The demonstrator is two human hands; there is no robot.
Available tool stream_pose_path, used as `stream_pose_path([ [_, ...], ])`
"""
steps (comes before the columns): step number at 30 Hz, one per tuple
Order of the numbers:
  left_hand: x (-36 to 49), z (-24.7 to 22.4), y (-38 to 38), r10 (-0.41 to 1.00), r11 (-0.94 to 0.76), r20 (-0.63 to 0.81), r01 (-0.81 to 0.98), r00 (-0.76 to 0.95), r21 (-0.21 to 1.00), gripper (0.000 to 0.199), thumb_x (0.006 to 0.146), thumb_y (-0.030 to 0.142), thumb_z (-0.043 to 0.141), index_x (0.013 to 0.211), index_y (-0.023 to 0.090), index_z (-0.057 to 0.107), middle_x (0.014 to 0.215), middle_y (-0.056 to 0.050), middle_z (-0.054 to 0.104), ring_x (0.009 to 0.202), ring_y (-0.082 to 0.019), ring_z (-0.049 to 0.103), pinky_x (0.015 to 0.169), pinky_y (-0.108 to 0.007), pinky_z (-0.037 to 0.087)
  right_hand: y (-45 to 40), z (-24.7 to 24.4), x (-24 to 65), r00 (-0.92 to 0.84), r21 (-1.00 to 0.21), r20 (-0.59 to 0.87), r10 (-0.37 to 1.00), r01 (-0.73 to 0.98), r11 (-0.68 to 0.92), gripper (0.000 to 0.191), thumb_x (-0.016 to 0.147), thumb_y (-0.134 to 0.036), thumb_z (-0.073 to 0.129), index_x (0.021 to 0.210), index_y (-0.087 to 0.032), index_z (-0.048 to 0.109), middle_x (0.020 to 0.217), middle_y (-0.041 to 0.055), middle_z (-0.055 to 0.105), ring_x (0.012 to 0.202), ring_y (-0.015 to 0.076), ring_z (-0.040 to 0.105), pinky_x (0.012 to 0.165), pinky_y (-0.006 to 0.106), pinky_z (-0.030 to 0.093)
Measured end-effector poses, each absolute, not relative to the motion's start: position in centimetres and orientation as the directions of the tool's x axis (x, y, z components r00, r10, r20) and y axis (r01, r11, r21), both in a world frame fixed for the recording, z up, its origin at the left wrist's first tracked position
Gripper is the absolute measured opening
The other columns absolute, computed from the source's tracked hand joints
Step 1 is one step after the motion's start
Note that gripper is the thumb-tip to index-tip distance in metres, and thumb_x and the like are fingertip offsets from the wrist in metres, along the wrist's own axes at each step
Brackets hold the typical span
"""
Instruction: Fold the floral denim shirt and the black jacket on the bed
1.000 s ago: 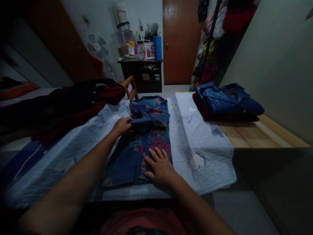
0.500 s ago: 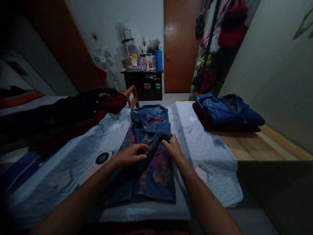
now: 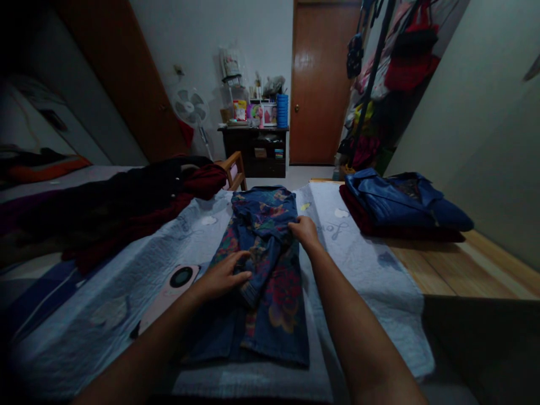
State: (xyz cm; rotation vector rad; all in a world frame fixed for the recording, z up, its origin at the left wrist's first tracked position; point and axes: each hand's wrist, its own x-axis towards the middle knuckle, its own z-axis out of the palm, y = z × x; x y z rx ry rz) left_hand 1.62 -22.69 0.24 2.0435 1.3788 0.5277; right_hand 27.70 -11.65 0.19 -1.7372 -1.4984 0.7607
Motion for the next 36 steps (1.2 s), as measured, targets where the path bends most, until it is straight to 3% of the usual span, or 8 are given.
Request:
stream_pose_path([
  [7, 3.0, 0.4, -23.8, 0.926, -0.198, -0.040, 0.573, 0.375, 0.795, 0.050, 0.076, 0.019, 0.055, 0.126, 0.021, 0.056, 0.128, -0.007, 0.062, 0.120, -0.024, 0.056, 0.103, -0.035, 0.042, -10.5, 4.8, 22.4, 0.085, -0.963, 0.090, 0.992, 0.261, 0.065, 0.017, 0.074, -0.031, 0.055, 0.077, -0.015, 0.059, 0.059, -0.0046, 0.050, 0.054, 0.0100, 0.046, 0.049, 0.020, 0.035],
  [10, 4.1, 0.2, -24.3, 0.904, -0.123, -0.075, 0.423, 0.422, 0.898, 0.042, 0.077, 0.018, 0.053, 0.117, 0.022, 0.060, 0.122, -0.005, 0.065, 0.112, -0.022, 0.060, 0.098, -0.034, 0.045, -11.4, 5.1, 20.4, -0.180, -0.980, 0.078, 0.981, 0.165, 0.108, 0.020, 0.075, -0.029, 0.056, 0.089, -0.016, 0.061, 0.076, -0.0010, 0.061, 0.068, 0.0123, 0.056, 0.061, 0.022, 0.046],
  [14, 5.2, -0.2, -25.4, 0.871, 0.104, -0.201, 0.231, 0.449, 0.967, 0.040, 0.076, 0.023, 0.059, 0.116, 0.019, 0.058, 0.117, -0.007, 0.066, 0.100, -0.022, 0.065, 0.088, -0.035, 0.051, -13.0, 3.6, 20.5, -0.455, -0.942, 0.087, 0.886, 0.252, 0.222, 0.031, 0.073, -0.022, 0.061, 0.103, -0.017, 0.064, 0.106, 0.0052, 0.067, 0.099, 0.0174, 0.061, 0.090, 0.031, 0.046],
  [18, 5.5, -0.4, -26.4, 0.846, 0.257, -0.259, 0.069, 0.466, 0.964, 0.058, 0.077, 0.032, 0.065, 0.131, 0.021, 0.047, 0.126, -0.009, 0.060, 0.106, -0.024, 0.063, 0.090, -0.037, 0.051, -15.0, 0.9, 23.9, -0.153, -0.807, 0.152, 0.976, 0.551, 0.212, 0.030, 0.081, -0.021, 0.055, 0.108, -0.013, 0.063, 0.112, 0.0100, 0.066, 0.104, 0.0200, 0.060, 0.094, 0.034, 0.044],
  [22, 4.9, -1.0, -27.1, 0.883, 0.126, -0.139, 0.060, 0.447, 0.990, 0.092, 0.072, 0.035, 0.073, 0.148, 0.024, 0.021, 0.148, -0.013, 0.039, 0.128, -0.024, 0.049, 0.107, -0.039, 0.039, -18.3, -1.4, 26.7, 0.094, -0.707, 0.089, 0.992, 0.707, -0.003, 0.027, 0.080, -0.025, 0.059, 0.105, -0.016, 0.060, 0.095, 0.0069, 0.066, 0.092, 0.0203, 0.062, 0.085, 0.032, 0.047],
  [26, 4.0, -1.4, -28.1, 0.820, -0.042, -0.055, 0.154, 0.570, 0.987, 0.122, 0.062, 0.031, 0.082, 0.153, 0.026, 0.000, 0.153, -0.015, 0.030, 0.134, -0.029, 0.041, 0.109, -0.045, 0.036, -22.5, -2.7, 26.5, 0.028, -0.859, -0.202, 0.979, 0.475, -0.191, 0.048, 0.084, -0.035, 0.055, 0.128, -0.017, 0.043, 0.080, 0.0010, 0.063, 0.065, 0.0160, 0.062, 0.060, 0.028, 0.050],
  [29, 4.1, -1.3, -28.7, 0.866, -0.193, 0.004, 0.328, 0.500, 0.925, 0.113, 0.067, 0.022, 0.075, 0.153, 0.028, 0.003, 0.152, -0.015, 0.033, 0.133, -0.029, 0.042, 0.109, -0.047, 0.036, -25.1, -3.0, 25.6, -0.088, -0.909, -0.266, 0.960, 0.355, -0.219, 0.065, 0.082, -0.036, 0.056, 0.139, -0.017, 0.029, 0.097, 0.0055, 0.063, 0.071, 0.0167, 0.064, 0.061, 0.029, 0.052],
  [36, 5.1, -1.6, -29.1, 0.909, -0.348, 0.131, 0.546, 0.397, 0.762, 0.074, 0.079, 0.010, 0.051, 0.148, 0.022, 0.028, 0.139, -0.012, 0.050, 0.126, -0.023, 0.050, 0.108, -0.040, 0.038, -29.5, -3.3, 25.1, -0.404, -0.890, -0.018, 0.914, 0.424, 0.170, 0.094, 0.067, -0.025, 0.069, 0.147, -0.020, 0.019, 0.144, 0.0150, 0.040, 0.129, 0.0277, 0.044, 0.104, 0.044, 0.039],
])
